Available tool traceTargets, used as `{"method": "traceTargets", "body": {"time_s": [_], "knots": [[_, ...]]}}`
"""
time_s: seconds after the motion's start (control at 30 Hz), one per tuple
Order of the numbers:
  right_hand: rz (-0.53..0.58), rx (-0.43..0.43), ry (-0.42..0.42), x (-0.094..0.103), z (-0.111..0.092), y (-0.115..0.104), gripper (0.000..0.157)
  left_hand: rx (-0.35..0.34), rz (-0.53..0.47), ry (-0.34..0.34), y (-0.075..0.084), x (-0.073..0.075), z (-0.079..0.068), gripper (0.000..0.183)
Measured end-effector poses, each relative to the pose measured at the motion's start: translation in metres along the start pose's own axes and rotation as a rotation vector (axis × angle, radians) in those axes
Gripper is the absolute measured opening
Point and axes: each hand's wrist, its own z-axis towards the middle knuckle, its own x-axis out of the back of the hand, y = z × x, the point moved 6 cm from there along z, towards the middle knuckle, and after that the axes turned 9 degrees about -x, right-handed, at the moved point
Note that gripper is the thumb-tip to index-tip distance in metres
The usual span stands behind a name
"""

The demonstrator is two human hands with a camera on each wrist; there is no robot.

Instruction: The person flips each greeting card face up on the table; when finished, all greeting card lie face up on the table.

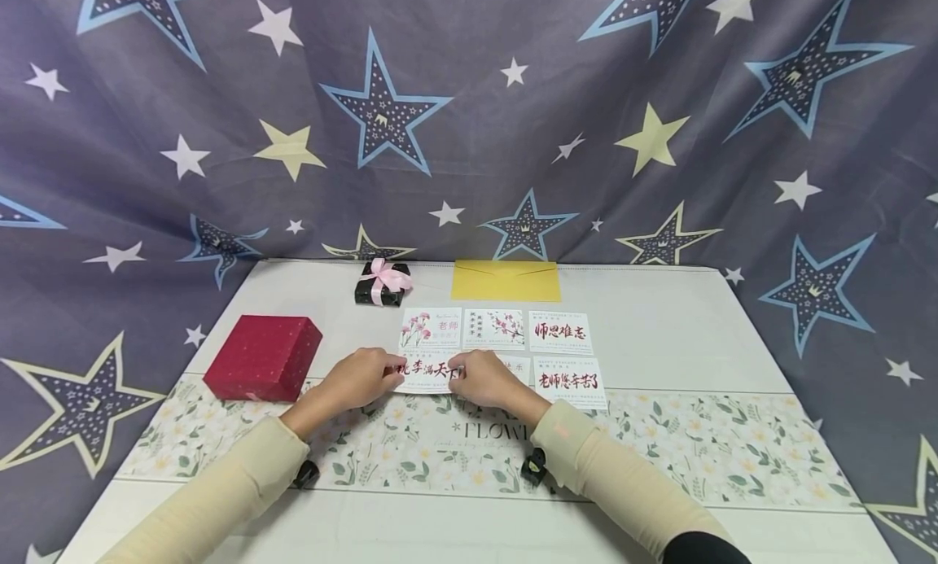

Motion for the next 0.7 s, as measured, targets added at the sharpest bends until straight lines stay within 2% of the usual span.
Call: {"method": "traceTargets", "body": {"time_s": [0.33, 0.7], "knots": [[-0.028, 0.018, 0.005, -0.0023, 0.0022, 0.001, 0.038, 0.018, 0.028, -0.056, 0.0037, -0.0016, 0.0006, 0.039], [-0.024, 0.036, -0.036, -0.005, 0.0002, -0.0006, 0.039, 0.018, 0.048, -0.072, 0.0033, -0.0035, -0.0058, 0.039]]}}
